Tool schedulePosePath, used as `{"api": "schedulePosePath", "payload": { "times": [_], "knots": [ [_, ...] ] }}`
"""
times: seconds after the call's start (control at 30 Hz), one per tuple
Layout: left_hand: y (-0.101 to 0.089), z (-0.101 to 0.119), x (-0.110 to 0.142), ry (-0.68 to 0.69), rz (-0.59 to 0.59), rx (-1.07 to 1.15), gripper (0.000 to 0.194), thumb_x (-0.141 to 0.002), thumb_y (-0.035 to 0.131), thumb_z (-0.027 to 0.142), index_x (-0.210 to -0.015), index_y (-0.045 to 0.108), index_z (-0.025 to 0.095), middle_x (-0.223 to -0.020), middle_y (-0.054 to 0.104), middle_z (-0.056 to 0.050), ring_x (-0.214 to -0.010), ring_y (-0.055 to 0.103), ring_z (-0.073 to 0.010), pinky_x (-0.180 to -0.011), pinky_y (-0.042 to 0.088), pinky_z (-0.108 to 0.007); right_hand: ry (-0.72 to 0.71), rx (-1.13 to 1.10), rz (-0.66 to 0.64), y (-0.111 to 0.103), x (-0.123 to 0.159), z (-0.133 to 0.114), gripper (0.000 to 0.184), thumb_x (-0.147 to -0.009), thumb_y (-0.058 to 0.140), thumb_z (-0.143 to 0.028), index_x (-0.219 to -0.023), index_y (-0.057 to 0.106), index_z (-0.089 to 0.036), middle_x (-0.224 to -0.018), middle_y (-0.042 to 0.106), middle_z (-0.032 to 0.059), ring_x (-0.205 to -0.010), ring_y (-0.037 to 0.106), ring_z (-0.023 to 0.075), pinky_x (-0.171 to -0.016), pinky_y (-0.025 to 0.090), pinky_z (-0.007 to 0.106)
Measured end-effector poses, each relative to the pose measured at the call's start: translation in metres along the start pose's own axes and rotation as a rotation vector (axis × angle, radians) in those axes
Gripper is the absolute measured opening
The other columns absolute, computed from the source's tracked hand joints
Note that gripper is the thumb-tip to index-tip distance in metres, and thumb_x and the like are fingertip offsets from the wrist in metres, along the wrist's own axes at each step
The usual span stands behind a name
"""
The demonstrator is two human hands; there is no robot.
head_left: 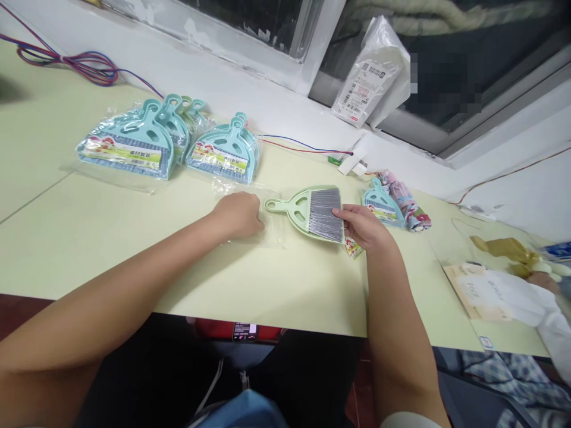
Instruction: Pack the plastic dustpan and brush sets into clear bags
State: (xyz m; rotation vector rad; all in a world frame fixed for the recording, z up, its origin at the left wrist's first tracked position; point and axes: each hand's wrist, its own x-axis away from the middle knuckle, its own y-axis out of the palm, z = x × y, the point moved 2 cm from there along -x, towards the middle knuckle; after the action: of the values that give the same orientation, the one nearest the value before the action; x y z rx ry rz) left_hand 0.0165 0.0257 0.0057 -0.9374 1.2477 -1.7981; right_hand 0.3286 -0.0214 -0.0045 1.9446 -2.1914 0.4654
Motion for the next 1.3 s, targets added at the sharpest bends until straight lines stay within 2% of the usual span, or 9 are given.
{"api": "schedulePosePath", "payload": {
  "times": [0.13,0.23,0.37,0.5,0.67,0.8,0.93,1.17,1.3],
  "knots": [
    [0.002,0.005,0.002,0.028,0.023,0.057,0.005,-0.066,0.065,0.024,-0.069,0.068,0.021,-0.085,0.076,-0.014,-0.077,0.068,-0.0299,-0.058,0.043,-0.035,0.004,-0.005,-0.012,0.003,0.001,-0.001,0.014,-0.08,0.084,-0.025,-0.086,0.074,-0.017,-0.086,0.08,0.0089,-0.065,0.074,0.0174,-0.057,0.063,0.025],
    [0.002,0.0,0.0,0.028,0.058,0.13,0.004,-0.066,0.065,0.023,-0.07,0.067,0.022,-0.085,0.076,-0.012,-0.079,0.068,-0.0298,-0.06,0.043,-0.035,0.004,-0.007,-0.004,0.003,0.002,-0.001,0.013,-0.08,0.083,-0.024,-0.086,0.074,-0.017,-0.086,0.08,0.0092,-0.065,0.074,0.0176,-0.057,0.063,0.025],
    [-0.004,-0.011,-0.004,-0.005,0.088,0.205,0.012,-0.074,0.065,0.034,-0.077,0.068,0.023,-0.088,0.077,-0.011,-0.081,0.07,-0.029,-0.062,0.044,-0.035,0.007,-0.011,0.01,0.001,0.002,-0.002,0.014,-0.08,0.084,-0.024,-0.085,0.073,-0.017,-0.085,0.08,0.0095,-0.064,0.074,0.0177,-0.058,0.063,0.026],
    [-0.001,-0.013,-0.005,-0.033,-0.012,0.302,0.022,-0.082,0.061,0.045,-0.079,0.068,0.024,-0.076,0.076,-0.007,-0.069,0.069,-0.0265,-0.059,0.044,-0.035,0.014,-0.008,0.006,0.001,0.001,-0.002,0.015,-0.08,0.084,-0.025,-0.086,0.074,-0.017,-0.085,0.08,0.0093,-0.064,0.074,0.018,-0.057,0.063,0.026],
    [0.006,-0.009,-0.009,-0.054,-0.001,0.324,0.016,-0.072,0.067,0.039,-0.08,0.067,0.024,-0.075,0.075,-0.006,-0.073,0.07,-0.027,-0.058,0.044,-0.034,0.017,-0.003,0.004,0.002,0.0,-0.001,0.014,-0.08,0.084,-0.025,-0.085,0.074,-0.016,-0.083,0.079,0.0088,-0.064,0.073,0.0173,-0.054,0.062,0.024],
    [0.008,-0.009,-0.011,-0.056,0.008,0.329,0.019,-0.066,0.069,0.031,-0.084,0.068,0.024,-0.08,0.075,-0.006,-0.076,0.07,-0.0276,-0.058,0.044,-0.033,0.019,-0.003,0.009,0.003,0.0,0.0,0.014,-0.079,0.084,-0.024,-0.084,0.073,-0.017,-0.084,0.08,0.0086,-0.064,0.073,0.0169,-0.054,0.062,0.024],
    [0.007,-0.008,-0.009,0.017,0.038,0.321,0.02,-0.067,0.065,0.028,-0.086,0.068,0.024,-0.09,0.077,-0.006,-0.081,0.069,-0.0269,-0.062,0.044,-0.033,0.02,-0.002,0.013,0.004,0.001,-0.001,0.014,-0.08,0.084,-0.023,-0.085,0.073,-0.016,-0.086,0.08,0.0093,-0.065,0.074,0.017,-0.054,0.062,0.024],
    [0.002,-0.019,-0.007,0.314,-0.132,0.32,0.031,-0.07,0.062,0.024,-0.098,0.076,0.028,-0.09,0.076,-0.001,-0.073,0.066,-0.0202,-0.065,0.044,-0.03,0.02,-0.006,0.012,0.002,-0.001,0.0,0.014,-0.08,0.084,-0.022,-0.086,0.073,-0.016,-0.084,0.079,0.0085,-0.064,0.073,0.016,-0.053,0.061,0.022],
    [0.004,-0.024,-0.011,0.419,-0.131,0.278,0.019,-0.078,0.059,0.023,-0.09,0.074,0.025,-0.091,0.074,-0.004,-0.076,0.065,-0.0207,-0.071,0.045,-0.031,0.024,0.0,0.008,0.001,-0.001,0.001,0.016,-0.08,0.085,-0.024,-0.086,0.073,-0.015,-0.083,0.079,0.008,-0.064,0.073,0.0158,-0.055,0.062,0.023]
  ]
}}
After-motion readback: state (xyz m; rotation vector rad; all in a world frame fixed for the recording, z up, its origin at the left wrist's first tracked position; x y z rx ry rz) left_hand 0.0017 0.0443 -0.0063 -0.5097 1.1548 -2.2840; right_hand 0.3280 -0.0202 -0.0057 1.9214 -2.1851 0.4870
